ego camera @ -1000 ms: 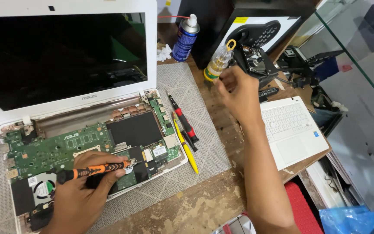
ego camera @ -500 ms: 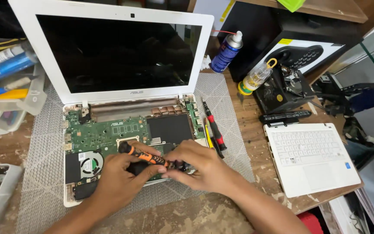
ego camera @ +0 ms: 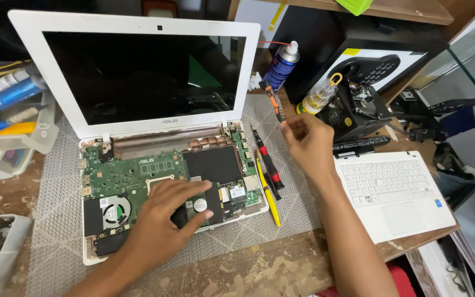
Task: Repairing a laptop by installing or securing a hard drive using a screwdriver
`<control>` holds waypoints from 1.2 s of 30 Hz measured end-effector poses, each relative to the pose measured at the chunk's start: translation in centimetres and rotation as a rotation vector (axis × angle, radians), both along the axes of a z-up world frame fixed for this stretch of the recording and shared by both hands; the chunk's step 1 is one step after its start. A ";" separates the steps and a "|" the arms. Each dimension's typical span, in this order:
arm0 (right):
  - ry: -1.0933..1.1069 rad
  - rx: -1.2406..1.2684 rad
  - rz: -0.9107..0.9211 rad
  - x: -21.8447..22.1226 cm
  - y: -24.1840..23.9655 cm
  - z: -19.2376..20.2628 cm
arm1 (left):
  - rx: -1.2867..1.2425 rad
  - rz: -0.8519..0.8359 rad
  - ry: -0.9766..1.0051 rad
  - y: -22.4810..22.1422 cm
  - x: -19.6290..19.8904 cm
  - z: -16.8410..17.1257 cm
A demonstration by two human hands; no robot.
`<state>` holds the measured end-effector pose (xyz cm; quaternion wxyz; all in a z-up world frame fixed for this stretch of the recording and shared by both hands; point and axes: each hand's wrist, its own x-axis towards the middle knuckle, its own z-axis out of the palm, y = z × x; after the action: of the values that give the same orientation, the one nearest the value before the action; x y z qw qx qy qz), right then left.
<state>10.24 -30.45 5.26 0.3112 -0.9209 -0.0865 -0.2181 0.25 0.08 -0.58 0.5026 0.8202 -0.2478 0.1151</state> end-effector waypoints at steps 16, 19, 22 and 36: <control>0.133 -0.279 -0.010 0.8 -0.2 -1.9 | 0.465 0.032 -0.277 0.7 -0.2 0.1; 0.182 -0.220 0.040 0.5 0.0 -1.9 | 0.587 0.016 -0.187 0.7 -0.3 -0.2; 0.165 -0.227 0.033 0.7 -0.9 -1.7 | 0.559 0.002 -0.217 0.7 -0.2 0.0; 0.645 -0.350 -0.299 0.5 -5.7 1.3 | 0.562 0.023 -0.147 0.6 0.2 -0.6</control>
<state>10.76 -36.11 6.57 0.1255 -0.9837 0.1148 0.0577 0.41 0.72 -1.17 0.2351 0.9195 -0.2963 0.1067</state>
